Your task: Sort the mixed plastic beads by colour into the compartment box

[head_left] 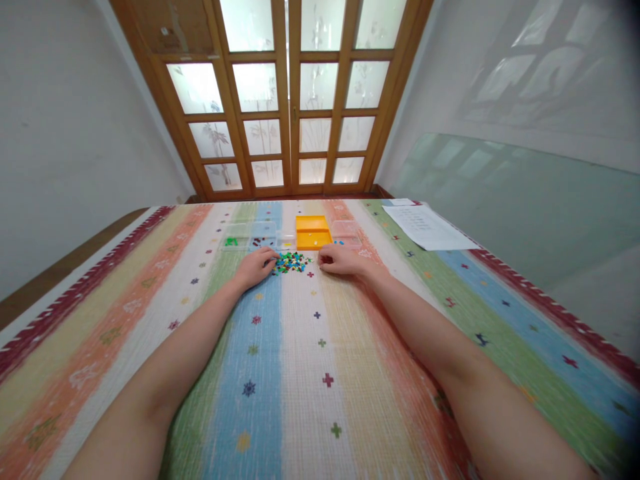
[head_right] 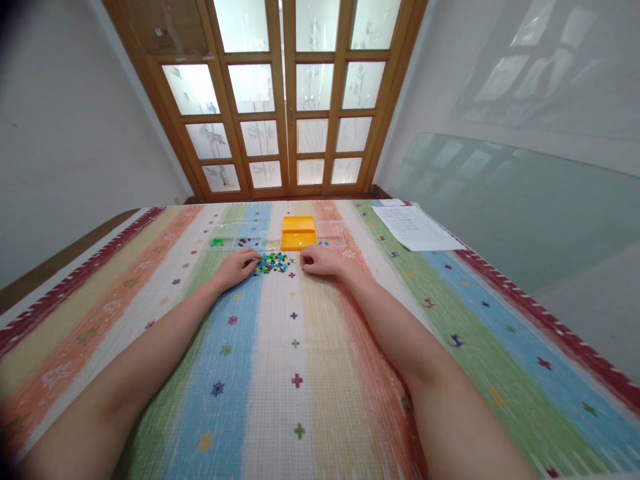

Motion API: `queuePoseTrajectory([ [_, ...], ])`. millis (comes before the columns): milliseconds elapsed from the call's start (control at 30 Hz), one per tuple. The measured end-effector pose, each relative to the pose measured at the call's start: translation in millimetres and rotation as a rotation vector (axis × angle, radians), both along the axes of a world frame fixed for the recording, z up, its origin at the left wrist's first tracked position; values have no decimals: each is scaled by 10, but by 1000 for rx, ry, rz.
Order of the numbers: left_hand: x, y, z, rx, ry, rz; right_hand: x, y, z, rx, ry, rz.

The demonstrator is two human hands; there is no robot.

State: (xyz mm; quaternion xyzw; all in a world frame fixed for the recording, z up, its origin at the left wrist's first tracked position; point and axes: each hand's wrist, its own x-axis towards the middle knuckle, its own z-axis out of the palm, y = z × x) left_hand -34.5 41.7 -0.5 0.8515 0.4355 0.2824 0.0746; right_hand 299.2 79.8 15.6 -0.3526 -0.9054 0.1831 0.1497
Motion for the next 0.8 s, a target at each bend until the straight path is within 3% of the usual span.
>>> queuePoseTrajectory([
  [133, 65, -36, 42, 4, 14, -11, -157, -126, 8, 89, 40, 51],
  [300, 345, -191, 130, 58, 105, -94, -378, -228, -112, 31, 225, 139],
  [433, 554, -327, 159, 62, 216, -221, -339, -132, -215, 41, 386, -139],
  [567, 600, -364, 133, 43, 261, -256, -199, -16, -250, 99, 357, -349],
  [800, 619, -370, 82, 25, 279, -306, -210, -13, -280, 148, 323, -325],
])
